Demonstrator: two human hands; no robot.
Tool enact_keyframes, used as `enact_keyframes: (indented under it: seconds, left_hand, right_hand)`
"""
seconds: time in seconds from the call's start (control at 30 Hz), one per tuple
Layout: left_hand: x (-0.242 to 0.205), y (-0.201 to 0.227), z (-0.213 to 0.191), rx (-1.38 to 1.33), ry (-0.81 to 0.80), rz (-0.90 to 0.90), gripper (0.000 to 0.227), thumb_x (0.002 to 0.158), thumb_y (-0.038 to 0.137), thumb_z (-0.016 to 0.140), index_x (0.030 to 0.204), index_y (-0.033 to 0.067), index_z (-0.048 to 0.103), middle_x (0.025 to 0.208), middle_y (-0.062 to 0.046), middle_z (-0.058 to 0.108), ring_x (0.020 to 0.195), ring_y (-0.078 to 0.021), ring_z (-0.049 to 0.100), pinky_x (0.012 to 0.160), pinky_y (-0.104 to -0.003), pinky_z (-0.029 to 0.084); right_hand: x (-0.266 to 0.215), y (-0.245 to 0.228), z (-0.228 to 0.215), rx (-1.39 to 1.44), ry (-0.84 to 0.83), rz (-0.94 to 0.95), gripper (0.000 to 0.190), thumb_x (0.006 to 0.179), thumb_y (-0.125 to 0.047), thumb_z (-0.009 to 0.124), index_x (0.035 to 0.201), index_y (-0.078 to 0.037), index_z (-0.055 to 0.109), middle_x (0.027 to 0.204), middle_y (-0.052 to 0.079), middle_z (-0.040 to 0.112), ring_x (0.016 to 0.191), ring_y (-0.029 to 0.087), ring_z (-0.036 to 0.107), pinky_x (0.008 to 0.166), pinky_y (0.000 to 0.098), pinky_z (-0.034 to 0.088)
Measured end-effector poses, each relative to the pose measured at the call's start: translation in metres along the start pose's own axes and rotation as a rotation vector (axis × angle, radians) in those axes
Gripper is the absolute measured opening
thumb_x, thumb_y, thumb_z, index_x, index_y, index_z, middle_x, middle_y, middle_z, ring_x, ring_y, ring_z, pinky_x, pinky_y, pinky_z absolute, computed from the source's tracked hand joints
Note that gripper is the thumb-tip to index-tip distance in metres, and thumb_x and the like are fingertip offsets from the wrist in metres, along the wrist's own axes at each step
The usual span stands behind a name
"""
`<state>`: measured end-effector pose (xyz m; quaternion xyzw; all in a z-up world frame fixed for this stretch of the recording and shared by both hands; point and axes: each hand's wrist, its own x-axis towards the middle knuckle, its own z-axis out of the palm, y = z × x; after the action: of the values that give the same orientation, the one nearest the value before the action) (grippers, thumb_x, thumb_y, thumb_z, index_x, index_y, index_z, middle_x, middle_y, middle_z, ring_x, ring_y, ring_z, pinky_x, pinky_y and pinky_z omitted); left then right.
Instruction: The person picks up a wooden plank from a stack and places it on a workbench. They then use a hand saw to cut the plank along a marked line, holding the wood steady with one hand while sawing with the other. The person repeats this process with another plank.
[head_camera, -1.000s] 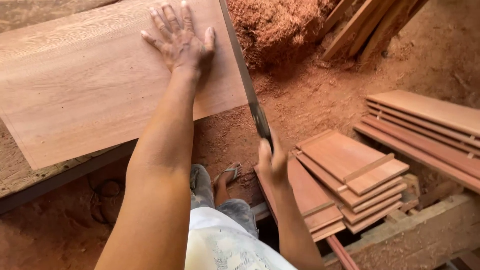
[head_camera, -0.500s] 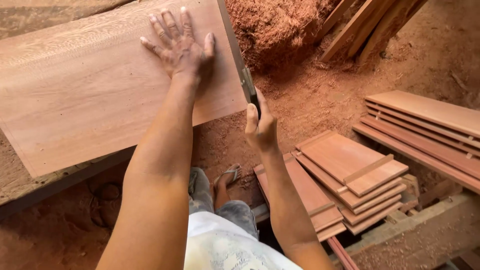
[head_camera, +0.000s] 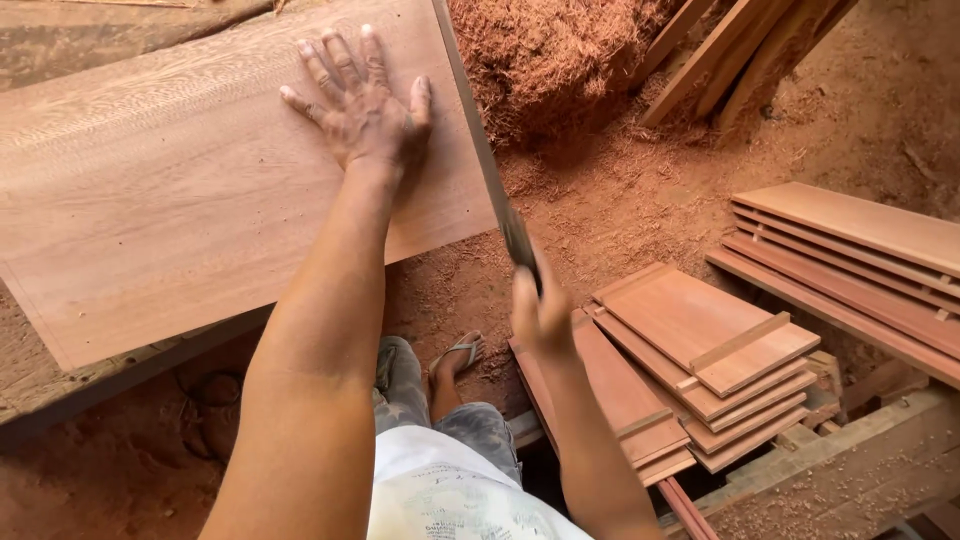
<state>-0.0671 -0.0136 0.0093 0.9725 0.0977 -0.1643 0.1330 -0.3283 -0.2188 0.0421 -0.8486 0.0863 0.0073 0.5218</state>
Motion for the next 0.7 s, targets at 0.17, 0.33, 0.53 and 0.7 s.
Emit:
enact_keyframes:
  seconds: [0.17, 0.33, 0.53, 0.7]
  left_hand:
    - [-0.010, 0.001, 0.002, -0.018, -0.024, 0.009, 0.085, 0.099, 0.073, 0.028, 0.169, 0.0284, 0.007, 0.175, -0.017, -0.003, 0.159, -0.0429, -0.010, 0.119, -0.079, -0.008]
    - [0.001, -0.003, 0.004, -0.017, -0.009, 0.009, 0.085, 0.100, 0.071, 0.028, 0.170, 0.0275, 0.006, 0.175, -0.015, -0.006, 0.160, -0.0411, -0.009, 0.119, -0.079, -0.007]
    - [0.002, -0.004, 0.000, -0.011, -0.004, -0.006, 0.085, 0.101, 0.071, 0.029, 0.170, 0.0260, 0.006, 0.175, -0.016, -0.007, 0.159, -0.0427, -0.009, 0.119, -0.079, -0.007]
    - [0.000, -0.001, -0.002, 0.008, -0.005, -0.007, 0.084, 0.102, 0.071, 0.027, 0.170, 0.0266, 0.006, 0.175, -0.016, -0.005, 0.159, -0.0436, -0.007, 0.119, -0.080, -0.006]
  right_hand:
    - [0.069, -0.022, 0.026, 0.019, 0.015, -0.085, 0.049, 0.109, -0.025, 0.040, 0.149, 0.003, 0.047, 0.067, -0.004, 0.051, 0.052, 0.006, 0.049, 0.042, 0.0255, 0.045]
    - [0.010, -0.013, 0.003, -0.017, 0.012, -0.024, 0.048, 0.106, -0.021, 0.043, 0.148, 0.001, 0.050, 0.064, -0.003, 0.050, 0.051, 0.006, 0.049, 0.044, 0.0260, 0.042]
    - [-0.091, 0.005, -0.034, -0.058, 0.043, 0.033, 0.044, 0.103, -0.017, 0.048, 0.141, 0.002, 0.057, 0.075, 0.000, 0.057, 0.063, 0.007, 0.053, 0.054, 0.0239, 0.044]
    - [0.050, -0.018, 0.020, -0.029, 0.022, -0.083, 0.046, 0.107, -0.020, 0.044, 0.148, 0.001, 0.053, 0.071, -0.002, 0.052, 0.056, 0.006, 0.048, 0.047, 0.0247, 0.041]
